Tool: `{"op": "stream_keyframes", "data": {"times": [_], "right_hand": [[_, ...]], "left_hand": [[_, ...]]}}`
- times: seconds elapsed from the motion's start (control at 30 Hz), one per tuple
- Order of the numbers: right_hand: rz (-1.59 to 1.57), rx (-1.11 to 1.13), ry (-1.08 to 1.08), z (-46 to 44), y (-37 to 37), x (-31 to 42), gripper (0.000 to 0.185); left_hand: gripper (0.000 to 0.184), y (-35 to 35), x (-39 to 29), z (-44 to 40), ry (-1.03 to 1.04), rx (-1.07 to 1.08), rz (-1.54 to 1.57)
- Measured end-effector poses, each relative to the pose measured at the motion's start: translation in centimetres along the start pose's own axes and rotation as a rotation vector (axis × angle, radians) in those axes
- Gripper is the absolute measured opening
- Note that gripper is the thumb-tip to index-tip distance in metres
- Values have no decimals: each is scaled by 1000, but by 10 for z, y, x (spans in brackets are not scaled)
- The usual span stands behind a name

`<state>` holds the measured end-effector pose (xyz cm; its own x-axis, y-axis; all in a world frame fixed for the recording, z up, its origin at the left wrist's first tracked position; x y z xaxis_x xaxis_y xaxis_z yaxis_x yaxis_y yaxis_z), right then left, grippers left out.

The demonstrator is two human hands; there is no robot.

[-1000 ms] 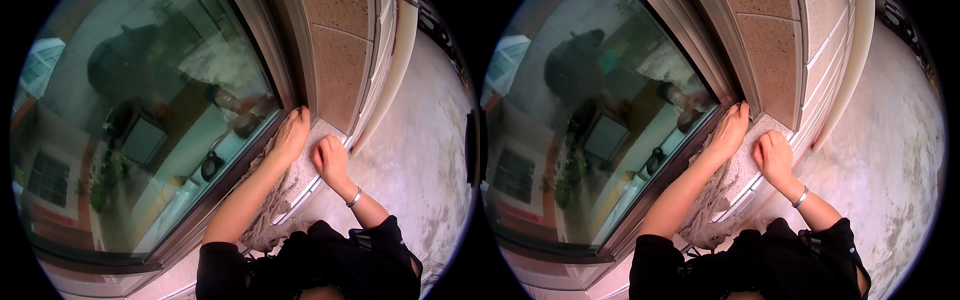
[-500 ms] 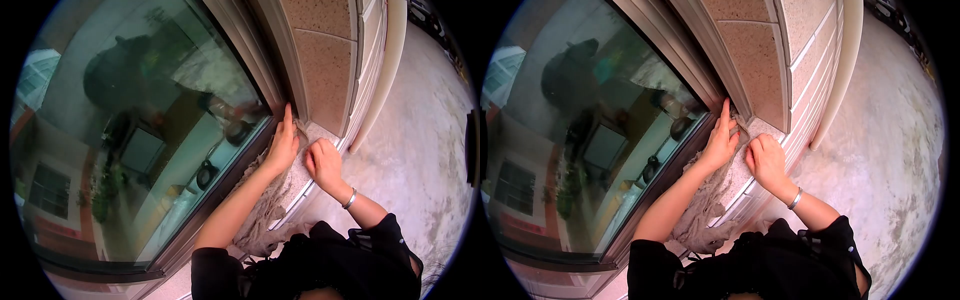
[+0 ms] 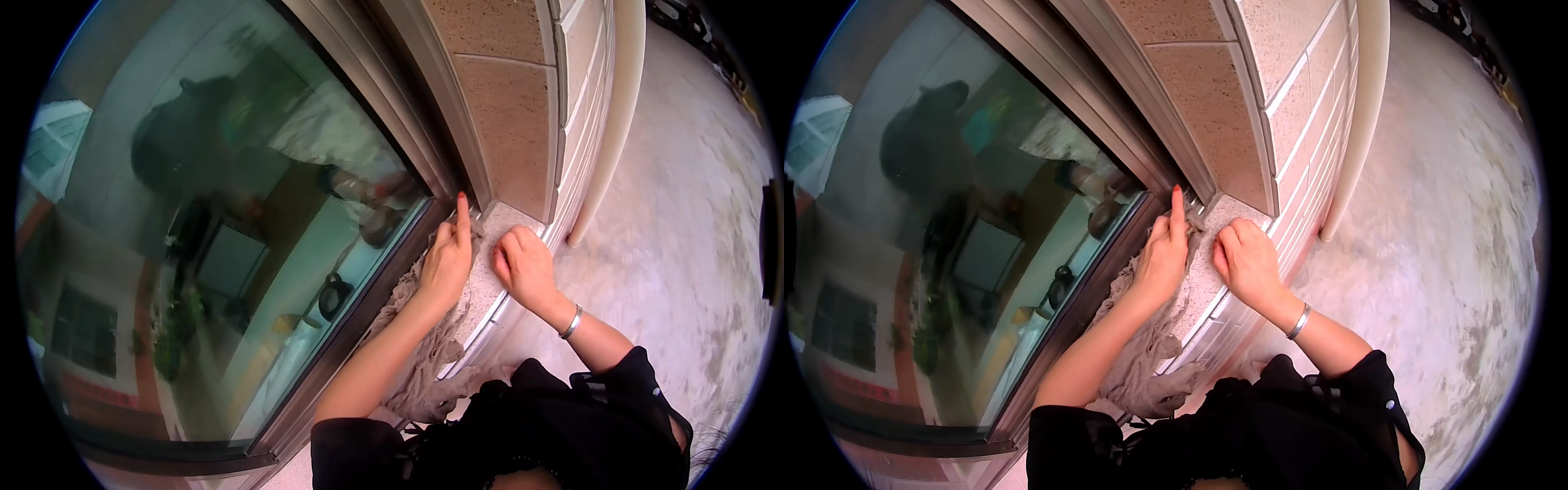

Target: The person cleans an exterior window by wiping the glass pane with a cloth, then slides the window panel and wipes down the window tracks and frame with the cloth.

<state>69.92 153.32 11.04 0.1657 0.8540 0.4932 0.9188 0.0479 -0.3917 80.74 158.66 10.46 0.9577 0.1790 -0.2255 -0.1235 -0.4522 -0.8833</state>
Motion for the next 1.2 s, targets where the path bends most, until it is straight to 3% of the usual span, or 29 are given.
{"op": "stream_keyframes", "data": {"times": [0.13, 0.23, 0.27, 0.33, 0.4, 0.47, 0.57, 0.63, 0.87, 0.93, 1.2], "right_hand": [[40, -28, -8, 0, 0, 3, 16], [36, -26, -2, 1, 2, 3, 16], [33, -30, 6, 1, 2, 2, 16], [11, -41, -11, 1, 2, 2, 16], [-6, -49, -29, 0, 0, 2, 16], [4, -59, -26, 2, -1, 2, 17], [-12, -26, -16, 2, 0, 2, 17], [-3, -29, -19, 2, 0, 2, 17], [12, -26, -17, 2, 4, 1, 16], [6, -14, -27, 3, 5, 3, 16], [46, 22, -58, 2, 9, 8, 13]], "left_hand": [[72, -17, 8, 31, -10, 124, -46], [64, -47, -38, 12, 314, -160, 71], [64, -38, -43, 0, 304, -162, 66], [57, -6, -54, -19, 281, -37, 35], [52, 21, -48, -18, 305, -84, -60], [47, 24, -44, -18, 334, -120, -157], [37, 4, -46, -12, 343, -73, -41], [31, 4, -44, 4, 378, 74, -93], [29, -35, -29, -2, 192, -271, 54], [30, -15, -25, -7, 224, -215, -136], [32, 3, -17, -15, 326, -24, -86]]}}
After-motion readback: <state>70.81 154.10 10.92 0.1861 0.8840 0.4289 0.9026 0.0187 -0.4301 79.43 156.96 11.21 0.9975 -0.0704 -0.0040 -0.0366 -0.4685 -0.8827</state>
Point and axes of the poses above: each hand's wrist, its own z-axis away from the middle knuckle, its own y-axis out of the palm, x = y × z, the point moved 10 cm from there along -z, towards the middle knuckle, and after that the axes turned 10 degrees about -x, right-handed, at the moved point
